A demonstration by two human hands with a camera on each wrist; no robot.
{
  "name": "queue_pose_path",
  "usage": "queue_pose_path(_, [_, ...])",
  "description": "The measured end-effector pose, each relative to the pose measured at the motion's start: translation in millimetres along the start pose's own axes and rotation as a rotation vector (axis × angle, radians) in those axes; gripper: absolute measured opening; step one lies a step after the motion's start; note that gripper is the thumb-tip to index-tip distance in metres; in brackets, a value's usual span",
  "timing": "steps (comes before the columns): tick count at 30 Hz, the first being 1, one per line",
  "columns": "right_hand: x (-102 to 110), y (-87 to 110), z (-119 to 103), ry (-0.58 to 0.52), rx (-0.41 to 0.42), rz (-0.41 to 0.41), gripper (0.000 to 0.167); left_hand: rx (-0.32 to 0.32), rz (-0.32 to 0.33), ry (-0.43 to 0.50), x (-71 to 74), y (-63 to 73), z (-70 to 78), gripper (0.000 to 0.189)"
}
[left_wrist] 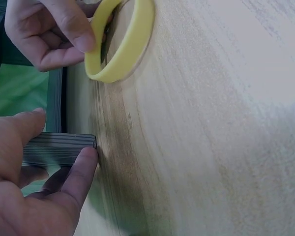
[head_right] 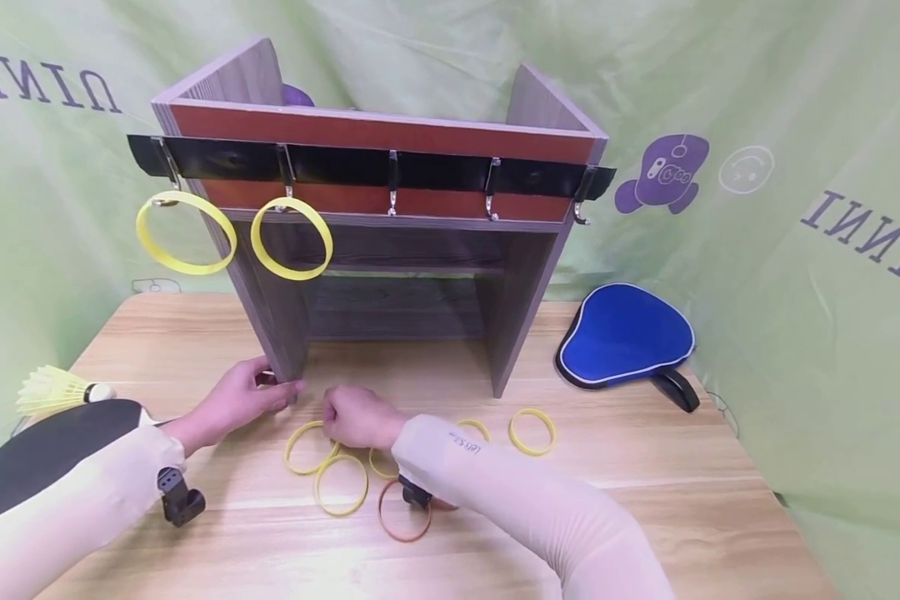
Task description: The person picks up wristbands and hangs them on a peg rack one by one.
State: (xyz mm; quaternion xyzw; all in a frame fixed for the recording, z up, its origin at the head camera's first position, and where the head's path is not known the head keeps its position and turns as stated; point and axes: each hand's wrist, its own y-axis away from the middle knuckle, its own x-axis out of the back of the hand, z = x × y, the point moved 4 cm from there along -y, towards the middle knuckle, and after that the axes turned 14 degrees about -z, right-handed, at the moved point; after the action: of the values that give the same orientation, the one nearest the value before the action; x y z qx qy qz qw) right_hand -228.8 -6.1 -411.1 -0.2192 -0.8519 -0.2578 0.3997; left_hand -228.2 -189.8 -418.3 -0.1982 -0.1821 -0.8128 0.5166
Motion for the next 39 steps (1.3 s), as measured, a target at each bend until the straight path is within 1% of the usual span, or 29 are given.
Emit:
queue_pose_path(1, [2,0.6,1,-0.018,-0.003,0.008,0.008,-0.004,0.001,0.001,0.3,0.0,0.3,0.047])
queue_pose_path(3, [5,2.7,4,-0.092,-0.012,0.016,0.009,-0.01,0.002,0.002,0.7,-0.2,1.0,0.046])
queue_pose_path(5, [7,5.4,8,-0.216,-0.031,0.001,0.009,-0.013,0.004,0.0,0.8,-0.3,1.9,0.045])
queue_pose_path(8, [8,9.5,14,-0.461,-0.058,-0.033,0.007,-0.006,0.003,-0.004,0.6,-0.1,2.8,0.046])
queue_pose_path(11, [7,12.8,21,-0.671,-0.083,-0.06,0.004,0.004,0.003,-0.007,0.3,-0.1,2.9,0.046])
queue_pose_path(13, [7,14.9,26,-0.769,-0.096,-0.066,0.005,0.006,0.005,-0.009,0.3,-0.2,2.7,0.045])
queue_pose_path(16, [8,18.4,33,-0.883,-0.106,-0.067,0.014,0.004,0.009,-0.011,0.3,-0.1,2.5,0.042])
queue_pose_path(21, [15,28.0,41,-0.99,-0.114,-0.046,0.029,0.007,0.009,-0.01,0.0,0.3,2.6,0.04])
queue_pose_path(27, [26,44.5,42,-1.042,-0.088,-0.038,0.035,0.017,0.001,-0.006,-1.0,0.1,0.4,0.041])
queue_pose_path(32, [37,57.6,41,-1.069,-0.032,-0.041,0.036,0.013,0.011,-0.012,-1.1,0.2,-0.3,0.037])
queue_pose_path(39, [55,78.4,32,-1.121,0.033,-0.008,0.027,0.012,0.006,-0.011,-0.9,0.2,0.7,0.039])
